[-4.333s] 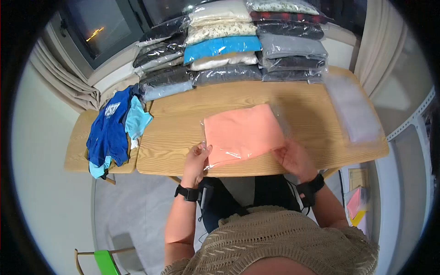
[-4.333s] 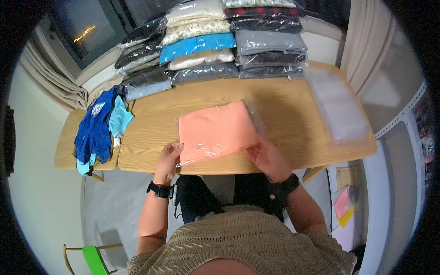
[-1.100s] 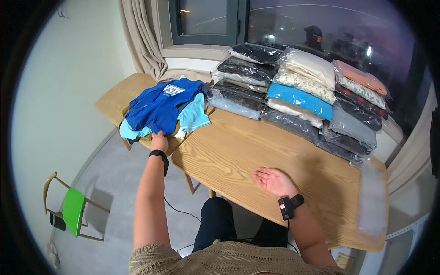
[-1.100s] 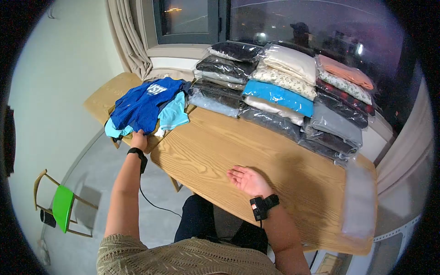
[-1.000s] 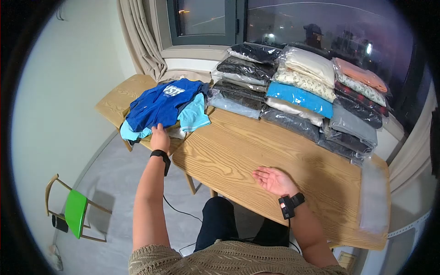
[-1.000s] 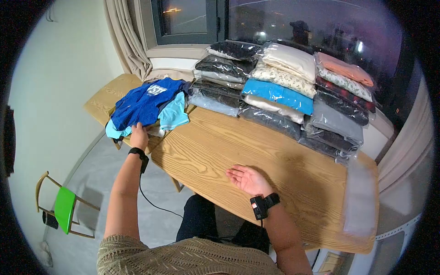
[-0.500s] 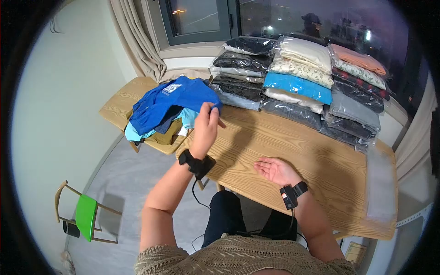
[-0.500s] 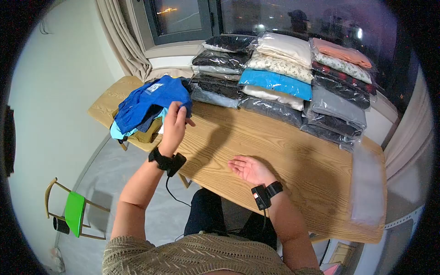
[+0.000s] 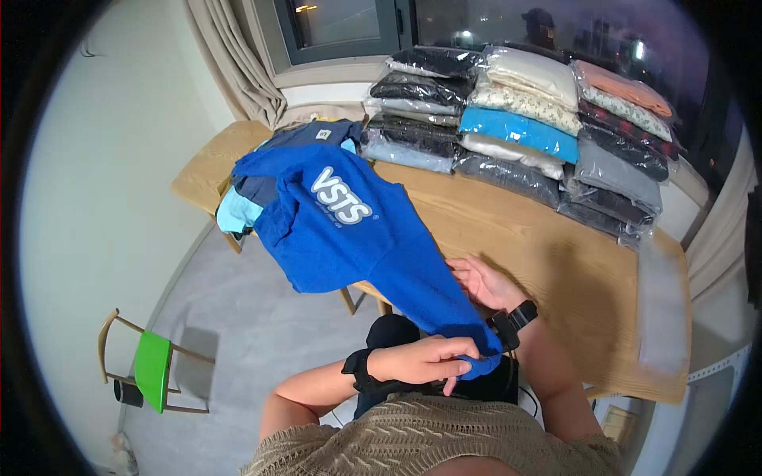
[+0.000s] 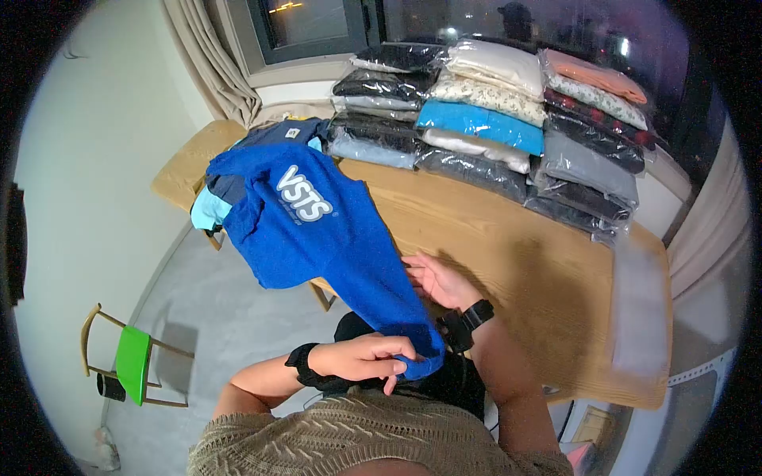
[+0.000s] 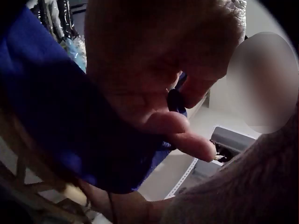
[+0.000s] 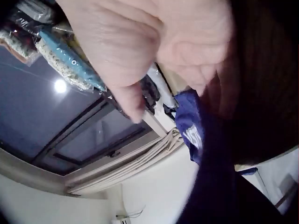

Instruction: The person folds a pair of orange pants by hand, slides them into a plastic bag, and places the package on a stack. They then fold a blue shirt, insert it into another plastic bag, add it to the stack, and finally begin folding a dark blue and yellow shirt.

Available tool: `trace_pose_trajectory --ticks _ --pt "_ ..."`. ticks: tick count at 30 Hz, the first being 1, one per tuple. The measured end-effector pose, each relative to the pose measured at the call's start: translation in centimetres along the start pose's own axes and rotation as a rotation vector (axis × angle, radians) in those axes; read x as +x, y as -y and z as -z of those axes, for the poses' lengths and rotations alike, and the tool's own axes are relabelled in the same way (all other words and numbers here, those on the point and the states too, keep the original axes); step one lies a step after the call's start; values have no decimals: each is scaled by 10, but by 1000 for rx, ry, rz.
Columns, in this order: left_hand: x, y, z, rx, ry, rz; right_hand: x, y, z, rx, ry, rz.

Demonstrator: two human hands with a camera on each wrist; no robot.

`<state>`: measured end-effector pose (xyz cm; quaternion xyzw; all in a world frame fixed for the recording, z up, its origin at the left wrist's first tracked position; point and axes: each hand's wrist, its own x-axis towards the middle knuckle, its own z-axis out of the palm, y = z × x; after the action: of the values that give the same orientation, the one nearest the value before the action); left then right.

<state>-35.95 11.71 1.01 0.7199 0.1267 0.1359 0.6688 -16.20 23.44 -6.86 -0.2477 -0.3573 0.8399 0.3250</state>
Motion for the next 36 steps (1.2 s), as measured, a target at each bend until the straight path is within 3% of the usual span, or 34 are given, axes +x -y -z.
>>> trace_pose_trajectory --ticks 2,4,8,10,11,13,15,17,18,19,21,22,23,25,26,28,29,31,33,35,36 --pt "-5 11 -3 -49 -18 13 -1 -3 -3 -31 14 13" --pt "-12 14 -4 -90 -54 30 -3 -7 -7 -173 -104 62" --pt "-20 17 -1 -156 -91 20 1 -1 -16 -160 -55 4" --pt "-14 12 -4 -47 -18 13 3 4 -44 -381 -257 -112" --pt "-8 12 -8 -54 -14 18 7 3 -42 -374 -261 -117" --pt "5 12 -14 2 4 -99 17 0 -35 -798 -256 -125" --pt "5 16 -7 -51 3 -137 -5 18 -45 -628 -346 2" --pt "-9 9 8 56 -176 -222 -32 42 -33 -438 -315 41" --pt "-17 17 20 84 -300 -243 -52 53 -13 -499 -313 79" --pt "-29 10 28 218 -514 -142 -70 63 4 -560 -310 116" --pt "-44 15 62 656 -850 -91 -120 83 -26 -624 -436 300" --pt "-51 19 76 891 -974 -107 -145 88 -24 -613 -536 235" --pt "-62 35 89 1028 -1007 4 -171 91 -15 -599 -637 167" --pt "-72 60 101 1082 -994 233 -218 87 6 -515 -720 155" --pt "-71 65 98 1073 -980 233 -237 84 3 -509 -734 148" --pt "-66 74 90 1075 -815 447 -273 82 -7 -566 -980 182" --pt "-61 76 85 1067 -796 444 -289 81 1 -559 -998 174" --pt "-49 74 74 1166 -722 484 -327 80 22 -656 -1015 -249" --pt "-46 79 73 1145 -705 444 -338 73 33 -749 -976 -296" --pt "-46 77 73 1156 -711 435 -327 76 29 -1320 -1062 -18" --pt "-45 77 73 1162 -704 429 -307 95 12 -1531 -1034 -122"
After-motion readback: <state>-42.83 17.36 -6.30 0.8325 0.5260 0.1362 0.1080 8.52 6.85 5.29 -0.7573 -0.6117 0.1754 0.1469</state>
